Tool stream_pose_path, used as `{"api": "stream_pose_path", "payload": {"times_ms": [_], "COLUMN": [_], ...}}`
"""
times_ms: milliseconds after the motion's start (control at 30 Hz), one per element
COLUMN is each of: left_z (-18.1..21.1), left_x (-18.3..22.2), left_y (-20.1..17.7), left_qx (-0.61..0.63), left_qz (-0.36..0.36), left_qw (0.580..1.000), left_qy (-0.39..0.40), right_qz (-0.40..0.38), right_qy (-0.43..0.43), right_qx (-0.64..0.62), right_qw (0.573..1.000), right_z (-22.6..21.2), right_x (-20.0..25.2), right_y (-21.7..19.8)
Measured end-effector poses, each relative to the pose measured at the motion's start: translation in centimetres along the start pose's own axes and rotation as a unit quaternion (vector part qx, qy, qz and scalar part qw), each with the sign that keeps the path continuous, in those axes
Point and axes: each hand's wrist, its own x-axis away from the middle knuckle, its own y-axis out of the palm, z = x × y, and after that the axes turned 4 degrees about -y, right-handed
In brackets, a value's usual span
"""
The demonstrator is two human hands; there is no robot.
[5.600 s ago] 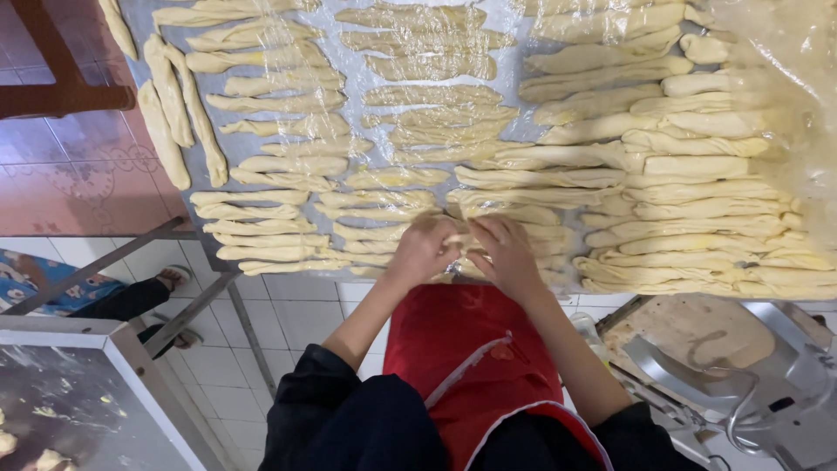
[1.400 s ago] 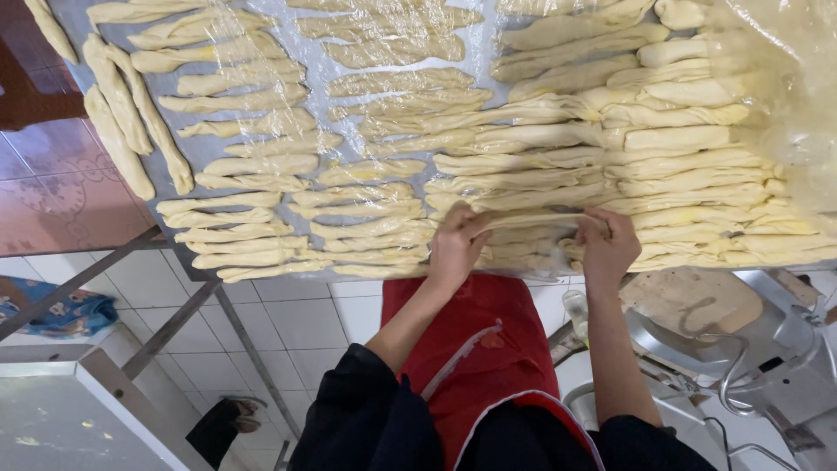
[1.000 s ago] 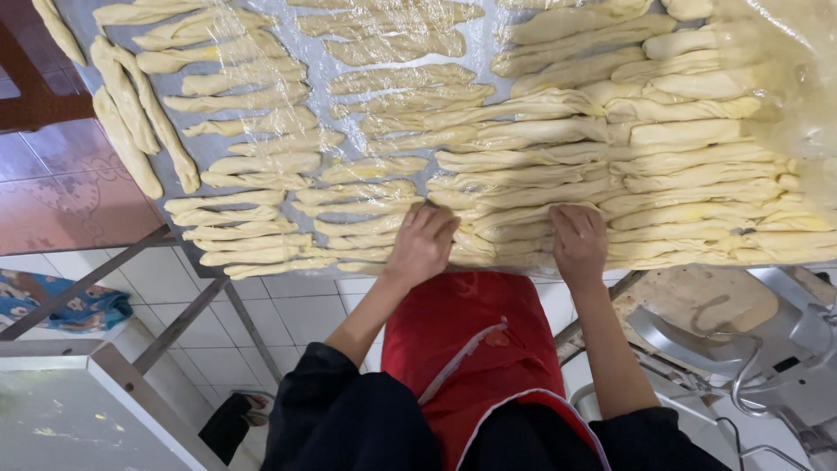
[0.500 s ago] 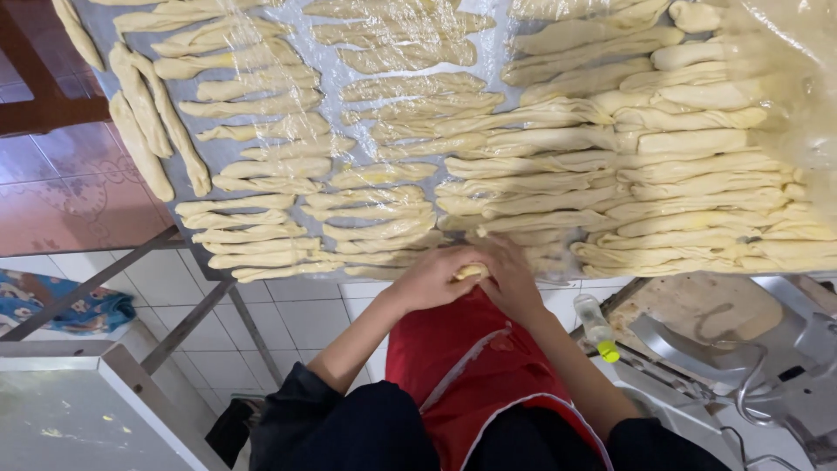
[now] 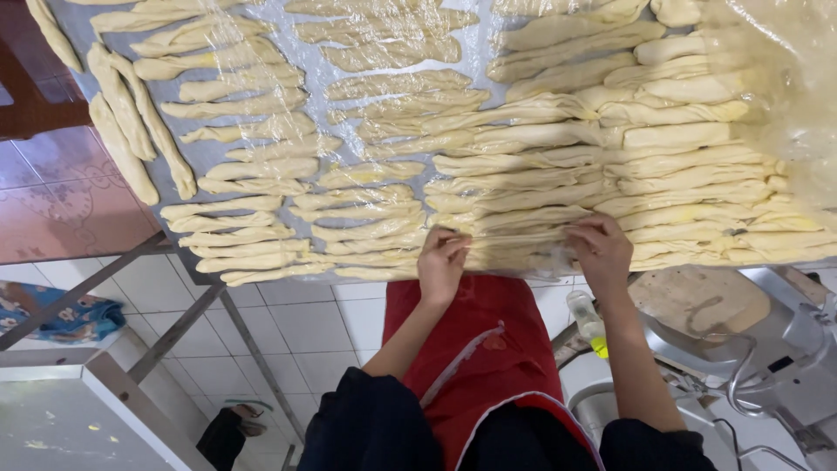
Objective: Rolling out small portions of dough using a rolling pin on a stainless steel table.
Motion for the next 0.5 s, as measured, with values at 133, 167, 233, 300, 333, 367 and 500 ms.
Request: {"api": "stream_pose_path", "payload": {"times_ms": [133, 167, 233, 300, 333, 367, 500], "left_z": [-0.2, -2.2, -2.3, 1.6, 0.7, 0.0, -1.8], "left_x": [0.4, 0.3, 0.3, 0.4, 0.6, 0.4, 0.3], "left_y": [0.1, 1.2, 1.9, 1.2, 1.7, 2.3, 2.6], "left_qx": [-0.166, -0.190, -0.216, -0.323, -0.324, -0.315, -0.301], "left_qz": [0.079, 0.059, 0.038, -0.038, -0.039, -0.080, -0.101], "left_qw": [0.972, 0.951, 0.921, 0.873, 0.872, 0.881, 0.884], "left_qy": [0.150, 0.236, 0.322, 0.363, 0.365, 0.343, 0.343], "right_qz": [0.067, 0.068, 0.070, 0.042, 0.043, 0.056, 0.078], "right_qy": [-0.116, -0.132, -0.148, -0.137, -0.136, -0.118, -0.127], "right_qx": [0.200, 0.203, 0.204, 0.165, 0.165, 0.157, 0.151], "right_qw": [0.971, 0.968, 0.965, 0.976, 0.976, 0.979, 0.977], "right_z": [-2.5, -2.8, -3.1, -3.1, -2.9, -2.5, -4.0], "right_x": [-0.5, -0.4, 0.0, 0.7, 1.3, 1.3, 1.2], "right_y": [0.4, 0.8, 2.0, 3.3, 3.5, 3.6, 4.1]}}
